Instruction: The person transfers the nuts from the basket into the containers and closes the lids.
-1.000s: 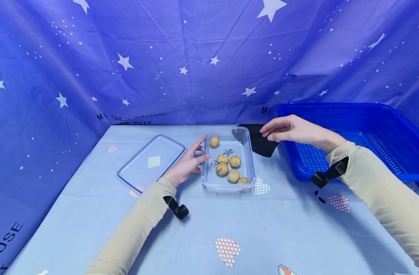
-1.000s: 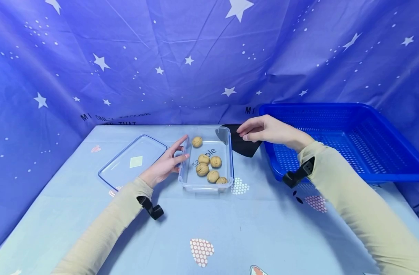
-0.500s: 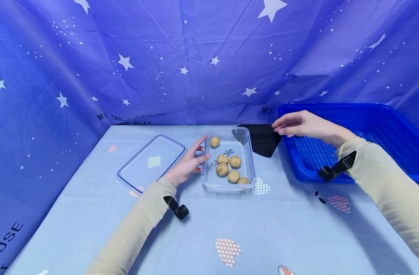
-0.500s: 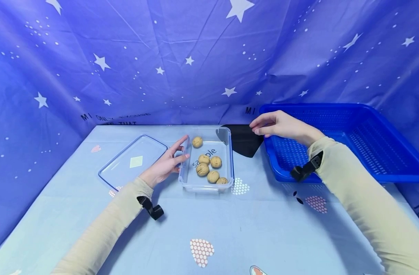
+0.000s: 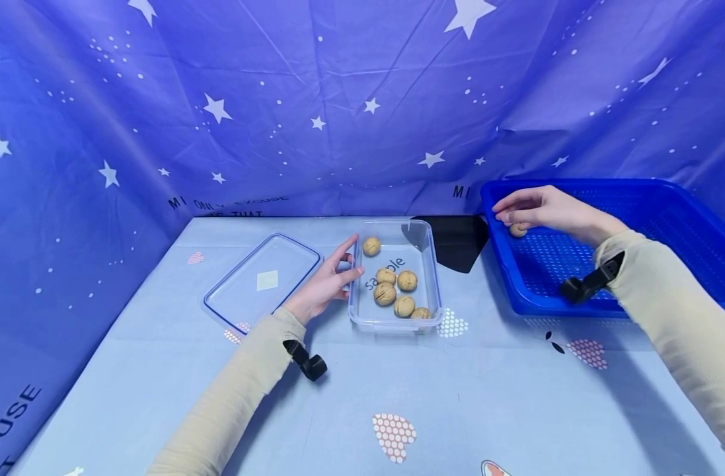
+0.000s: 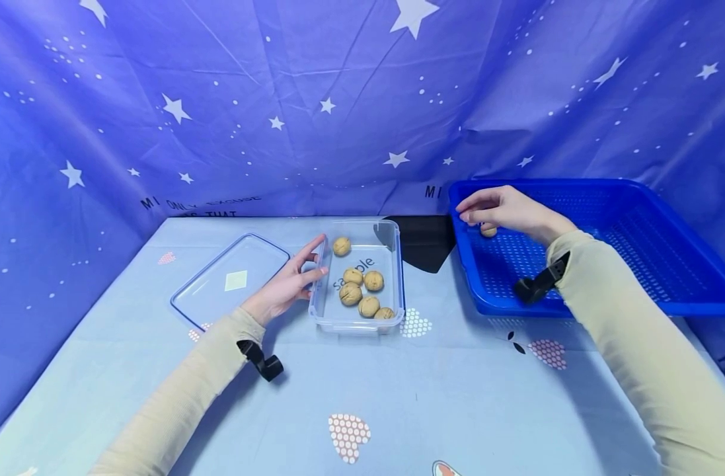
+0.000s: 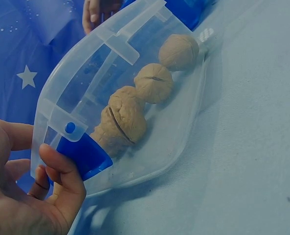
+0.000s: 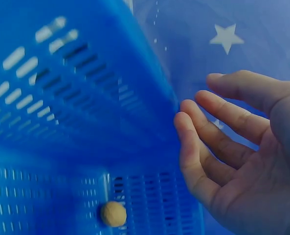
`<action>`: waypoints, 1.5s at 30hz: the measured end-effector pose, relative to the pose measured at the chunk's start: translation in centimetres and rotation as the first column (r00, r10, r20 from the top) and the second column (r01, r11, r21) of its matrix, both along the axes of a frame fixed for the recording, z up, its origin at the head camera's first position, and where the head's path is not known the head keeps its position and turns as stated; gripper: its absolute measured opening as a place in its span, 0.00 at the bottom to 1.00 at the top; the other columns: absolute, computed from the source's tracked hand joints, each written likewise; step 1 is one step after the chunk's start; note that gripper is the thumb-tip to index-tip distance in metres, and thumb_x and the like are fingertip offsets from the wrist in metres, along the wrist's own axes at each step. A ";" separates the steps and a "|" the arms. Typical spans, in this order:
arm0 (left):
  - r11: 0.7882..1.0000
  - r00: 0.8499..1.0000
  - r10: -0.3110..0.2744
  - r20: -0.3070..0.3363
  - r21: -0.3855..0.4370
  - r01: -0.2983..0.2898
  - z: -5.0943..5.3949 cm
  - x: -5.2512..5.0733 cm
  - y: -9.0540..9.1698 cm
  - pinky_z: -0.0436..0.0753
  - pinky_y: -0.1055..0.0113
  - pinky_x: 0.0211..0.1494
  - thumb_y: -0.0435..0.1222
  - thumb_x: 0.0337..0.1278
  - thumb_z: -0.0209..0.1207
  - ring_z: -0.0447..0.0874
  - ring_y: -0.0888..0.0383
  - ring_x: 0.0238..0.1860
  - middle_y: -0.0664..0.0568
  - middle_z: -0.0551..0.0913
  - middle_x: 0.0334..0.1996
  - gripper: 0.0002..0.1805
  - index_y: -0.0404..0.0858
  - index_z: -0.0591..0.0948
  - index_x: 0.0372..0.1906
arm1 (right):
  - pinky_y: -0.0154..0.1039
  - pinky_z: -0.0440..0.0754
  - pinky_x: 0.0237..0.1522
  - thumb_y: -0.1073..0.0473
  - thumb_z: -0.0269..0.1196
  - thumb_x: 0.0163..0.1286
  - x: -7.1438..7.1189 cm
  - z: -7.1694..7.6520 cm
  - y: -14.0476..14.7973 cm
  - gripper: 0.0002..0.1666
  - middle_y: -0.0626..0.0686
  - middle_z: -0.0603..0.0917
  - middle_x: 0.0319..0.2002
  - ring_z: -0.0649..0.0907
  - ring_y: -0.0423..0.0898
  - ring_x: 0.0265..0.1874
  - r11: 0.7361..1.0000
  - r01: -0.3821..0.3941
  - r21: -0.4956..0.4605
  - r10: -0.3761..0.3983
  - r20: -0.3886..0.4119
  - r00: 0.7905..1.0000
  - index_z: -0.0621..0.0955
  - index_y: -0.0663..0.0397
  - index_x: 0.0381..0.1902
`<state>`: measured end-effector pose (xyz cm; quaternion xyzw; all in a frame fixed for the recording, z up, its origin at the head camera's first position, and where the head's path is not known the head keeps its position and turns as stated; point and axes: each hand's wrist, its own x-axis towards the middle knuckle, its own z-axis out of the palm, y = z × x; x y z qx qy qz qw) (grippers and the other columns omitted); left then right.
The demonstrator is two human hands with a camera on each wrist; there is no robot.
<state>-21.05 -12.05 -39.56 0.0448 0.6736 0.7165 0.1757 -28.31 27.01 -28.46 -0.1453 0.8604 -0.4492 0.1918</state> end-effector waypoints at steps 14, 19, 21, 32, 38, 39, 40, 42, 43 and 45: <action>1.000 1.000 0.003 -0.006 -0.001 -0.003 -0.1 -0.1 0.0 0.75 0.69 0.29 0.27 0.66 0.52 0.66 0.56 0.35 0.42 0.57 0.55 0.40 0.53 0.50 0.77 | 0.39 0.81 0.46 0.52 0.59 0.72 -1.5 -1.5 2.3 0.29 0.46 0.84 0.47 0.82 0.37 0.43 0.996 0.062 0.068 -0.061 -0.018 0.998 0.71 0.69 0.62; 1.000 1.000 0.003 -0.001 -0.002 -0.003 -0.2 0.0 0.0 0.74 0.69 0.30 0.27 0.67 0.52 0.65 0.56 0.35 0.43 0.58 0.54 0.40 0.54 0.51 0.77 | 0.42 0.81 0.46 0.54 0.58 0.73 -2.2 -2.4 2.8 0.28 0.49 0.83 0.47 0.82 0.39 0.42 0.994 0.080 0.078 -0.079 -0.023 0.997 0.71 0.70 0.62; 1.000 1.000 0.002 -0.001 -0.004 -0.002 -0.2 0.0 0.0 0.74 0.69 0.30 0.28 0.67 0.52 0.65 0.56 0.35 0.43 0.58 0.55 0.40 0.54 0.51 0.77 | 0.42 0.82 0.45 0.55 0.58 0.73 -2.4 -2.7 3.0 0.27 0.49 0.83 0.47 0.82 0.40 0.42 0.993 0.088 0.073 -0.087 -0.023 0.996 0.71 0.71 0.61; 1.000 1.000 -0.001 -0.005 -0.013 0.001 -0.1 -0.1 0.0 0.75 0.69 0.29 0.28 0.67 0.52 0.66 0.57 0.35 0.41 0.57 0.56 0.40 0.55 0.51 0.77 | 0.38 0.82 0.43 0.59 0.58 0.73 -3.6 -4.6 4.1 0.26 0.46 0.83 0.43 0.82 0.37 0.38 0.993 0.106 0.047 -0.105 -0.016 0.994 0.71 0.76 0.59; 1.000 1.000 -0.002 -0.001 -0.013 0.002 -0.1 -0.2 0.0 0.75 0.68 0.30 0.28 0.66 0.52 0.67 0.57 0.36 0.40 0.56 0.57 0.41 0.56 0.51 0.77 | 0.37 0.81 0.42 0.57 0.58 0.72 -3.9 -5.2 4.4 0.28 0.47 0.83 0.44 0.80 0.34 0.38 0.988 0.122 0.094 -0.123 -0.004 0.992 0.70 0.74 0.61; 1.000 1.000 0.001 0.001 -0.011 -0.001 -0.1 -0.2 0.0 0.75 0.68 0.30 0.28 0.66 0.52 0.67 0.57 0.36 0.41 0.56 0.57 0.41 0.56 0.51 0.77 | 0.37 0.81 0.42 0.57 0.58 0.72 -3.9 -5.3 4.3 0.28 0.48 0.83 0.45 0.79 0.34 0.38 0.987 0.123 0.105 -0.122 -0.010 0.992 0.69 0.74 0.61; 1.000 1.000 0.003 0.003 -0.009 -0.003 -0.1 -0.2 0.0 0.75 0.68 0.30 0.28 0.66 0.52 0.66 0.57 0.35 0.41 0.57 0.57 0.41 0.56 0.52 0.77 | 0.37 0.81 0.42 0.57 0.58 0.72 -4.0 -5.3 4.3 0.29 0.49 0.82 0.45 0.79 0.34 0.38 0.986 0.117 0.116 -0.116 -0.017 0.993 0.69 0.74 0.61; 1.000 1.000 0.004 0.002 -0.005 -0.004 -0.1 -0.2 0.0 0.74 0.69 0.29 0.28 0.66 0.53 0.66 0.57 0.35 0.42 0.57 0.56 0.41 0.56 0.51 0.77 | 0.39 0.81 0.43 0.58 0.58 0.72 -4.1 -5.6 4.3 0.29 0.53 0.81 0.48 0.78 0.33 0.38 0.985 0.105 0.138 -0.102 -0.026 0.994 0.68 0.75 0.61; 1.000 1.000 0.004 0.001 -0.003 -0.004 -0.2 -0.2 -0.1 0.74 0.69 0.29 0.27 0.66 0.52 0.66 0.57 0.34 0.42 0.57 0.56 0.41 0.55 0.51 0.77 | 0.40 0.81 0.43 0.58 0.58 0.72 -4.1 -5.7 4.3 0.29 0.54 0.81 0.48 0.77 0.33 0.37 0.984 0.107 0.144 -0.105 -0.027 0.994 0.68 0.75 0.61; 1.000 1.000 0.002 0.000 -0.001 -0.002 -0.2 -0.2 -0.1 0.74 0.69 0.29 0.27 0.66 0.52 0.66 0.57 0.34 0.42 0.57 0.55 0.41 0.55 0.51 0.77 | 0.43 0.81 0.45 0.59 0.56 0.72 -4.2 -6.0 4.3 0.28 0.61 0.78 0.52 0.76 0.34 0.38 0.983 0.091 0.162 -0.089 -0.025 0.996 0.67 0.75 0.61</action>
